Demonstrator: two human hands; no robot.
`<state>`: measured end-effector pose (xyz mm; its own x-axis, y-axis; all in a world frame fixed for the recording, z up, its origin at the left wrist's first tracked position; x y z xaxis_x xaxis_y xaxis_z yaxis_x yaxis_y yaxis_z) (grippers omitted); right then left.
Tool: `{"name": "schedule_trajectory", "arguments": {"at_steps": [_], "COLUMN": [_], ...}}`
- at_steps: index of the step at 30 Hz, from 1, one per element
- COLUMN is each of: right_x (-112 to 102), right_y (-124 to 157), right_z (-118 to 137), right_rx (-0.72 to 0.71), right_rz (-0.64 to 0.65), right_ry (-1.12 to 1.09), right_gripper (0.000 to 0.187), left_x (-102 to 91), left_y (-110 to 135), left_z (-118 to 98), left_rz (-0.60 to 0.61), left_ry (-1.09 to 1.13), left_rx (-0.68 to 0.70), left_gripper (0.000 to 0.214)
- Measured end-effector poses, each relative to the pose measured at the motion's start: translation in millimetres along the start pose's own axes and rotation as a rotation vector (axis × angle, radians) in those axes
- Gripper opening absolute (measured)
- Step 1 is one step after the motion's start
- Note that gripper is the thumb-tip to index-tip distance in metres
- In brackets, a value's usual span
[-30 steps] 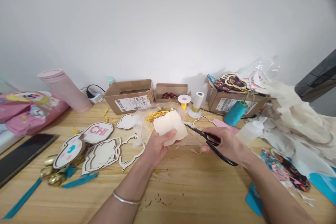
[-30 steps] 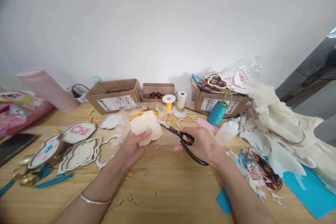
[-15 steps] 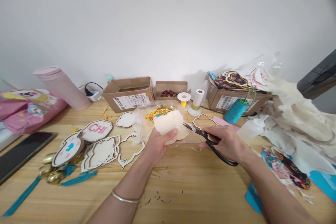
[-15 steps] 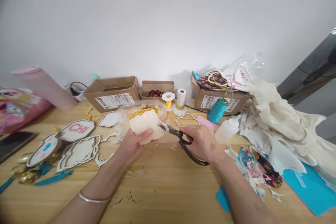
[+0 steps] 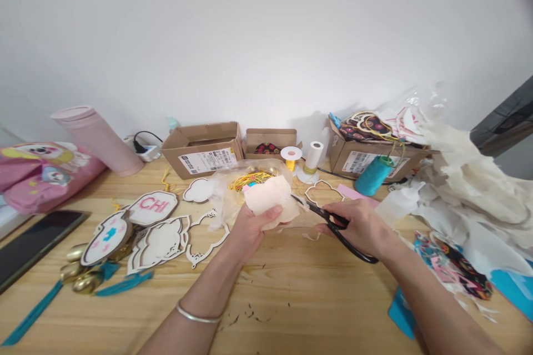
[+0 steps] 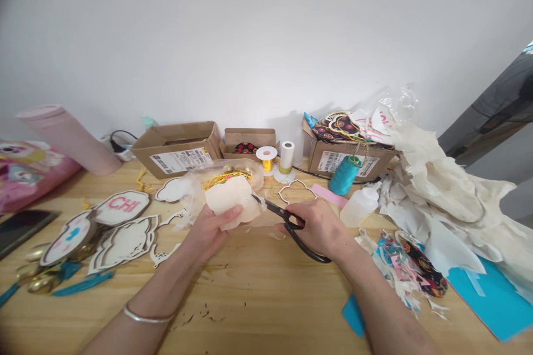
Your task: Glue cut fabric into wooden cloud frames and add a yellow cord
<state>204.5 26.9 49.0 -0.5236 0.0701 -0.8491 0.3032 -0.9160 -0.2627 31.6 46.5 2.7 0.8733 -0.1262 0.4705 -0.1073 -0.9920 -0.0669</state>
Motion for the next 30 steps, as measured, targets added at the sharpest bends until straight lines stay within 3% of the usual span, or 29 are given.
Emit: {"name": "schedule_trajectory", "arguments": {"at_steps": [3,8,12,16,21,24,28,30], "right_x": [2.7,5.6,2.7,17.1,34.1,33.6,18.7,15.1], "right_y": [-0.2,-6.1,-7.7,-3.5,0.6,0.5,-0.6,-2.3], "right_z": [-4.7,-26.8,-25.6,-6.7,-4.8,-13.3,-29.2,-33.3], "right_rx": [0.052,0.269,0.414,0.530,0.555,0.498,0.440,0.404], "right_rz": [-0.003,-0.015,-0.055,0.053,0.023,-0.031,-0.207,-0.218], "right_ry": [-0.004,-0.062,-0.438,-0.973,-1.231,-1.175,-0.869,-0.791], "right_gripper": [0.040,0.036,0.039,0.047,0.044,0.038,0.031,0.030], "left_x": [0.6,-0.5,1.5,10.8,24.8,24.1,18.1,16.1], "left_y": [0.6,1.6,2.7,6.6,11.1,10.3,8.8,8.7], "left_z": [-0.2,-1.8,-1.6,3.7,14.0,18.0,18.0,16.1], "left_rz": [0.008,-0.010,0.036,0.128,0.215,0.175,0.100,0.080], "left_ry": [0.014,0.052,0.052,0.069,0.099,0.121,0.140,0.135], "left_rx": [-0.007,-0.052,-0.071,-0.108,-0.168,-0.182,-0.186,-0.181], "left_gripper": [0.037,0.034,0.029,0.031,0.037,0.032,0.028,0.029]}}
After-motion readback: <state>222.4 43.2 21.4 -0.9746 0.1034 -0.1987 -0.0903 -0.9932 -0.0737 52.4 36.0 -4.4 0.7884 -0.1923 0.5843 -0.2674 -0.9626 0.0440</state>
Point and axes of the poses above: each hand's wrist, its own y-axis away from the middle knuckle, its own x-axis out of the palm, z = x × y, the point moved 6 cm from there along -y, towards the middle knuckle, and after that the axes turned 11 degrees about x, right-handed, at the moved point
